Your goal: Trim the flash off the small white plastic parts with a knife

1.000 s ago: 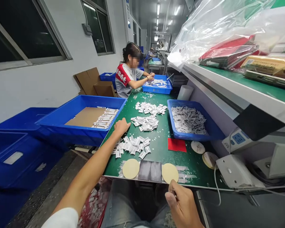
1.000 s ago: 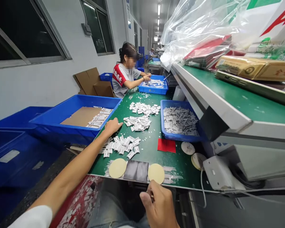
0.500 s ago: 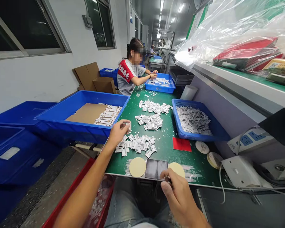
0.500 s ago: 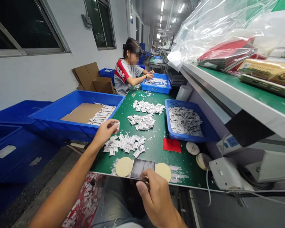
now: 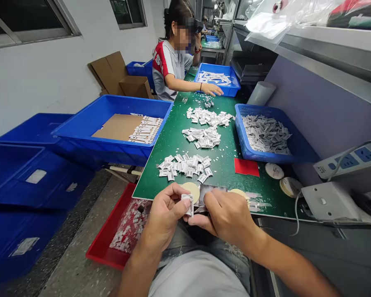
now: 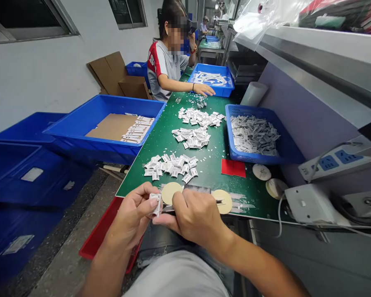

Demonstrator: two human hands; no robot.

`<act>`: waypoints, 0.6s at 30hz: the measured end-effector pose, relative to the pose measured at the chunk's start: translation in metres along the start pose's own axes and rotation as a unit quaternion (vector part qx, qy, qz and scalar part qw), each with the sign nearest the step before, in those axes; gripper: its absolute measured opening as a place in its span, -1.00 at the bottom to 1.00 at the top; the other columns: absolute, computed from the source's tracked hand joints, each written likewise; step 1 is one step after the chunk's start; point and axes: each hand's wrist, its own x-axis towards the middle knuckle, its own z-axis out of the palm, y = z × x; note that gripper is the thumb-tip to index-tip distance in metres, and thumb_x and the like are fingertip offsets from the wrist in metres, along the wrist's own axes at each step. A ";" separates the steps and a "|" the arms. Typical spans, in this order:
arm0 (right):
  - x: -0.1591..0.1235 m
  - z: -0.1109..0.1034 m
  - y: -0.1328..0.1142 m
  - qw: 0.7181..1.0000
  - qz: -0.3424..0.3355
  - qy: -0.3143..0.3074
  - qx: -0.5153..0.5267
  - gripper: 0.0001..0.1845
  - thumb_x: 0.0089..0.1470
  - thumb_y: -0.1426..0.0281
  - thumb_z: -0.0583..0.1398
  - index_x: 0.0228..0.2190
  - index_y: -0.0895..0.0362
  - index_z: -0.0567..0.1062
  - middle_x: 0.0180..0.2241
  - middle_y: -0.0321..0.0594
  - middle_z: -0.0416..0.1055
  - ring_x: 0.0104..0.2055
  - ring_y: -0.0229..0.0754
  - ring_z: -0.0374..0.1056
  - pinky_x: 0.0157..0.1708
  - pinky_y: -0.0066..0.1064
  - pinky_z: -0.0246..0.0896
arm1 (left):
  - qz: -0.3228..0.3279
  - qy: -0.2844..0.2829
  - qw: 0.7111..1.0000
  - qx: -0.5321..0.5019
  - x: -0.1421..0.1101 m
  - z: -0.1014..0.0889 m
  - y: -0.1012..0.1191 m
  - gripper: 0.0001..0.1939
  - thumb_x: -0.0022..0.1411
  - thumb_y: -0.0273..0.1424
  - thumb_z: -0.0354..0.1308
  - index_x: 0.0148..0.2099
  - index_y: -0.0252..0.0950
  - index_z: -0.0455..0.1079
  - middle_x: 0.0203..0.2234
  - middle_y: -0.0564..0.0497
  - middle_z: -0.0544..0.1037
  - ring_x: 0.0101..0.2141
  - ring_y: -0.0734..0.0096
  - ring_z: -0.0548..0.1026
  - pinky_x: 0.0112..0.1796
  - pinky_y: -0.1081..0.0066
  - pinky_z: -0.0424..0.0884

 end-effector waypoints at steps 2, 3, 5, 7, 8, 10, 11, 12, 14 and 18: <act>-0.001 0.000 0.000 1.000 0.001 0.001 -0.012 -0.33 0.20 -0.13 -0.13 -0.59 0.12 0.31 -0.65 -0.30 0.18 -0.60 -0.27 0.01 -0.52 -0.32 -0.30 | 0.001 0.004 1.000 -0.001 0.000 0.000 0.000 -0.76 -0.03 -0.36 0.37 -0.35 -0.32 0.40 -0.57 0.11 0.40 -0.60 0.61 0.30 -0.58 0.59 0.25; -0.001 0.000 0.001 1.000 0.002 0.002 -0.016 -0.33 0.19 -0.14 -0.14 -0.59 0.12 0.31 -0.65 -0.29 0.18 -0.60 -0.27 0.02 -0.52 -0.31 -0.30 | 0.002 0.006 1.000 0.000 0.000 0.000 0.000 -0.76 -0.03 -0.36 0.37 -0.35 -0.32 0.40 -0.56 0.11 0.41 -0.60 0.61 0.30 -0.58 0.59 0.24; -0.001 0.000 0.001 1.000 0.006 0.003 -0.020 -0.32 0.19 -0.14 -0.16 -0.59 0.12 0.32 -0.65 -0.29 0.19 -0.61 -0.26 0.02 -0.53 -0.31 -0.29 | 0.005 0.008 1.000 0.004 -0.001 0.000 -0.001 -0.77 -0.03 -0.37 0.37 -0.35 -0.31 0.40 -0.55 0.11 0.40 -0.59 0.60 0.30 -0.59 0.59 0.24; -0.001 0.001 0.001 1.000 0.009 0.004 -0.022 -0.31 0.19 -0.15 -0.17 -0.59 0.11 0.32 -0.65 -0.29 0.19 -0.61 -0.25 0.01 -0.53 -0.31 -0.29 | 0.007 0.009 1.000 0.010 -0.001 0.000 -0.002 -0.79 -0.01 -0.37 0.36 -0.35 -0.31 0.40 -0.56 0.11 0.40 -0.59 0.60 0.30 -0.58 0.58 0.24; -0.002 0.001 0.001 1.000 0.009 0.004 -0.022 -0.31 0.19 -0.15 -0.17 -0.59 0.11 0.32 -0.65 -0.29 0.19 -0.61 -0.25 0.01 -0.53 -0.31 -0.29 | 0.007 0.008 1.000 0.013 -0.001 0.000 -0.002 -0.79 -0.01 -0.37 0.36 -0.35 -0.30 0.40 -0.56 0.11 0.40 -0.60 0.60 0.30 -0.58 0.57 0.25; -0.002 0.001 0.001 1.000 0.009 0.004 -0.021 -0.32 0.20 -0.14 -0.18 -0.59 0.11 0.31 -0.66 -0.29 0.18 -0.61 -0.24 0.00 -0.53 -0.31 -0.29 | 0.007 0.010 1.000 0.017 -0.001 0.000 -0.002 -0.79 -0.01 -0.37 0.35 -0.35 -0.30 0.40 -0.56 0.11 0.40 -0.60 0.59 0.30 -0.57 0.56 0.25; -0.003 0.001 0.001 1.000 0.010 0.005 -0.021 -0.32 0.20 -0.13 -0.18 -0.60 0.10 0.30 -0.66 -0.29 0.18 -0.61 -0.24 0.00 -0.53 -0.30 -0.30 | 0.007 0.013 1.000 0.020 -0.001 0.001 -0.002 -0.79 -0.02 -0.36 0.36 -0.35 -0.30 0.40 -0.56 0.11 0.40 -0.60 0.59 0.30 -0.57 0.55 0.25; -0.004 0.001 0.001 1.000 0.009 0.006 -0.021 -0.33 0.21 -0.11 -0.18 -0.60 0.10 0.30 -0.66 -0.29 0.17 -0.61 -0.25 -0.01 -0.53 -0.30 -0.30 | 0.008 0.016 1.000 0.022 -0.002 0.001 -0.002 -0.78 -0.02 -0.36 0.36 -0.36 -0.30 0.39 -0.56 0.11 0.40 -0.60 0.59 0.29 -0.58 0.55 0.25; -0.004 0.000 0.000 1.000 0.009 0.012 -0.023 -0.34 0.23 -0.09 -0.17 -0.60 0.11 0.30 -0.66 -0.30 0.16 -0.61 -0.25 -0.03 -0.53 -0.30 -0.31 | 0.008 0.020 0.999 0.026 -0.002 0.003 0.000 -0.77 -0.03 -0.36 0.36 -0.36 -0.31 0.39 -0.55 0.11 0.40 -0.61 0.59 0.29 -0.57 0.54 0.24; -0.007 -0.001 -0.002 0.999 0.004 0.036 -0.029 -0.37 0.27 -0.03 -0.15 -0.62 0.11 0.30 -0.67 -0.30 0.15 -0.62 -0.25 -0.05 -0.53 -0.30 -0.32 | 0.013 0.027 0.999 0.030 -0.003 0.007 0.002 -0.77 -0.05 -0.36 0.36 -0.37 -0.32 0.39 -0.54 0.09 0.40 -0.61 0.59 0.30 -0.58 0.54 0.24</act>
